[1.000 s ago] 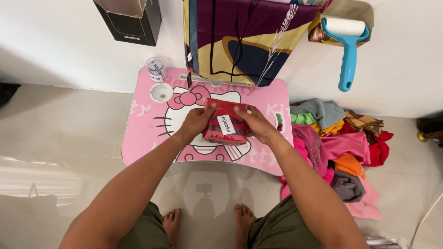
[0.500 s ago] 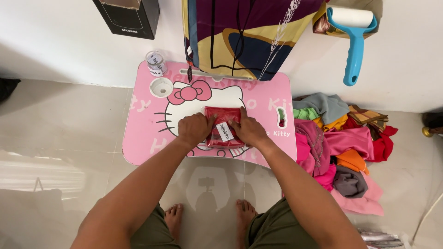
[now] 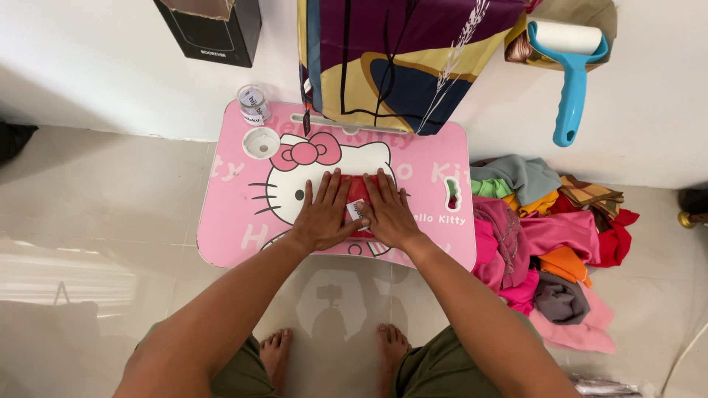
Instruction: The person picks up a piece of fabric from a pile on the floor, unfolds it, spreads it out on a small pink table, and uses a lint roller to clean both sides of the fabric before folding it.
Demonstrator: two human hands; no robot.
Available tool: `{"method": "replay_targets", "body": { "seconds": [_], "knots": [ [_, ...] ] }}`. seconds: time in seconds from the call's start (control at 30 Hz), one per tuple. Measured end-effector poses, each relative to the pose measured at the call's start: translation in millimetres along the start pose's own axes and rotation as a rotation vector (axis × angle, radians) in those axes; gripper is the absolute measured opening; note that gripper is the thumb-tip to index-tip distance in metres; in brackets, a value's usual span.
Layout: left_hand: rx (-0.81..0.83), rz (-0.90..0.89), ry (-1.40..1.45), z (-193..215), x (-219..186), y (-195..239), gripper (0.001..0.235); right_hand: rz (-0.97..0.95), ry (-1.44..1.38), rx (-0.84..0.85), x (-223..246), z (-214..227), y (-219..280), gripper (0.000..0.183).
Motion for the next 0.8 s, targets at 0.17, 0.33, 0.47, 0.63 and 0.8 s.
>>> {"method": "replay_targets", "body": {
  "seconds": [0.17, 0.33, 0.47, 0.63, 0.8],
  "knots": [
    [0.020, 0.009, 0.024, -3, 3, -8, 0.102, -0.025, -0.001, 0.036, -1, 1, -4, 0.071],
    [-0.008, 0.003, 0.019, -9, 6, -12, 0.103, -0.031, 0.033, 0.046, -10, -7, -13, 0.072],
    [0.020, 0.018, -0.006, -7, 6, -13, 0.105, -0.041, 0.068, 0.043, -9, -8, -15, 0.072],
    [0.025, 0.023, -0.018, -11, 6, -14, 0.107, -0.055, 0.092, 0.045, -10, -12, -15, 0.072],
    [0.022, 0.019, 0.007, -6, 8, -16, 0.107, -0.076, 0.095, 0.056, -4, -4, -15, 0.072]
  ]
}}
Point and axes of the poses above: each hand's wrist, its own y-axis away from the middle knuckle, its own z-axis out of the back of the hand, x = y × z, the point moved 2 cm from there along -y, towards the middle knuckle, and after that the axes turned 15 degrees about x, right-handed, at the moved point
